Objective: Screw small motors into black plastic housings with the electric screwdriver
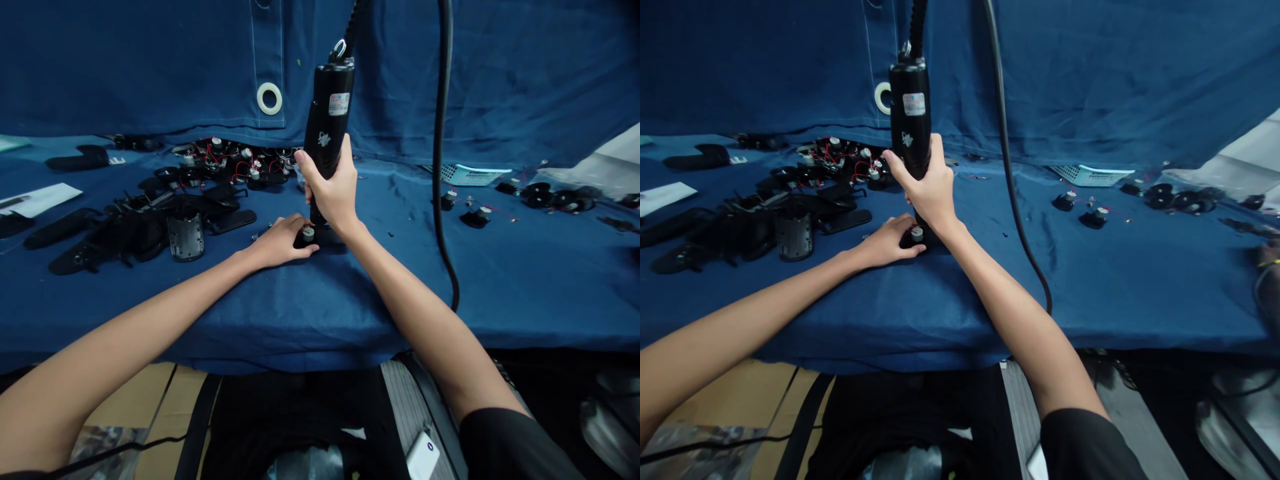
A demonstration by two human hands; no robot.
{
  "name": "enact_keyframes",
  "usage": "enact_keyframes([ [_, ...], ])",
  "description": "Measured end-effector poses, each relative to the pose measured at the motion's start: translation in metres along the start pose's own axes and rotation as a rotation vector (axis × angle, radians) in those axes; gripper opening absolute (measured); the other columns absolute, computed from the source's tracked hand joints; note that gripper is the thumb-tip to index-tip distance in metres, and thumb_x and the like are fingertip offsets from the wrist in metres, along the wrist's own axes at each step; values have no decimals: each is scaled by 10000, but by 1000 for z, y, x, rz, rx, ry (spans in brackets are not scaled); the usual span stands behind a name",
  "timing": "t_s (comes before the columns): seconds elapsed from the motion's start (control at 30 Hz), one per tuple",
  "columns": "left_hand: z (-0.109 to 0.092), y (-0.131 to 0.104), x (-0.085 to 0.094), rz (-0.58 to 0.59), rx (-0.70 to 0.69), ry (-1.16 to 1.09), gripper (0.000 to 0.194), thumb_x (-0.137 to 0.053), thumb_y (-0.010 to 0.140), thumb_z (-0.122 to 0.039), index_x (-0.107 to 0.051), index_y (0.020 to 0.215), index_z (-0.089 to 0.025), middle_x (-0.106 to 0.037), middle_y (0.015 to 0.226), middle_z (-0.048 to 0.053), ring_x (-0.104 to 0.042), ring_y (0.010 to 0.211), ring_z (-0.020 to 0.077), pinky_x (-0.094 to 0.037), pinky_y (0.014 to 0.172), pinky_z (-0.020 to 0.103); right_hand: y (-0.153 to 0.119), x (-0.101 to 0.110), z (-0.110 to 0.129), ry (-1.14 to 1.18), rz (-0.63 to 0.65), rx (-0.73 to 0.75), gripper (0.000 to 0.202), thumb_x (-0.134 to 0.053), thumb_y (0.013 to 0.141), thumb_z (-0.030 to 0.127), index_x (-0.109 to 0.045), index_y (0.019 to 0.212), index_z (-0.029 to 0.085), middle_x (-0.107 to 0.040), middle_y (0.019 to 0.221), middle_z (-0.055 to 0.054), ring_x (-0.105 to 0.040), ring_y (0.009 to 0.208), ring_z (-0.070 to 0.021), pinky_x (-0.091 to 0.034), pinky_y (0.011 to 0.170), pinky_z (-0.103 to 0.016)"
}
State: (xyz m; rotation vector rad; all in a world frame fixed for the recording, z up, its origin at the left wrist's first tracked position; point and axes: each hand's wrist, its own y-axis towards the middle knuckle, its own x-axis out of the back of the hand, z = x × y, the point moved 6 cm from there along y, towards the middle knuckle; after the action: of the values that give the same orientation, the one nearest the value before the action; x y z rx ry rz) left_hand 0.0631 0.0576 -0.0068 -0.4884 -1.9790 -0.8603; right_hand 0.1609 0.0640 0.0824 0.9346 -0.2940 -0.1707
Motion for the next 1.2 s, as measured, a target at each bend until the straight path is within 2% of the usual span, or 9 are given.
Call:
enact_keyframes([
  [0.17, -1, -1, 1, -3, 6, 1, 398, -611, 833, -481, -529, 1085, -184, -578, 1056, 74, -576, 993, 264, -416, 941, 421, 0, 1, 1, -16, -8, 0, 456, -414, 882, 659, -376, 1097, 258, -565, 704, 56, -585, 479, -72, -476, 445, -200],
  [0.53, 0, 0, 0, -10, -15, -13, 403, -606, 832, -483, -529, 1099, -191, -580, 1068, 71, -579, 990, 259, -412, 952, 429, 2, 0, -1, -39, -31, 16, 401, -419, 907, 617, -377, 1081, 257, -576, 707, 60, -617, 517, -84, -524, 499, -224],
  [0.77, 0, 0, 0, -6, -13, -9, 407, -604, 829, -495, -528, 1082, -186, -576, 1042, 71, -581, 966, 257, -408, 947, 425, 2, 0, -4, 11, -37, -50, 422, -475, 884, 610, -393, 1092, 252, -629, 770, 40, -674, 609, -112, -565, 561, -241],
  [1.0, 1, 0, 0, 3, 1, -5, 393, -595, 830, -507, -522, 1043, -185, -572, 1024, 77, -570, 943, 260, -416, 926, 433, -1, 1, 2, 1, -8, -56, 447, -471, 866, 652, -394, 1073, 263, -576, 696, 56, -589, 488, -94, -526, 480, -239],
  [1.2, 0, 0, 0, 2, 2, -9, 383, -604, 828, -490, -520, 1044, -184, -571, 1032, 74, -569, 953, 260, -414, 928, 426, -1, 1, 0, 3, -4, -48, 478, -441, 860, 682, -387, 1093, 269, -562, 694, 58, -575, 479, -89, -520, 481, -238],
])
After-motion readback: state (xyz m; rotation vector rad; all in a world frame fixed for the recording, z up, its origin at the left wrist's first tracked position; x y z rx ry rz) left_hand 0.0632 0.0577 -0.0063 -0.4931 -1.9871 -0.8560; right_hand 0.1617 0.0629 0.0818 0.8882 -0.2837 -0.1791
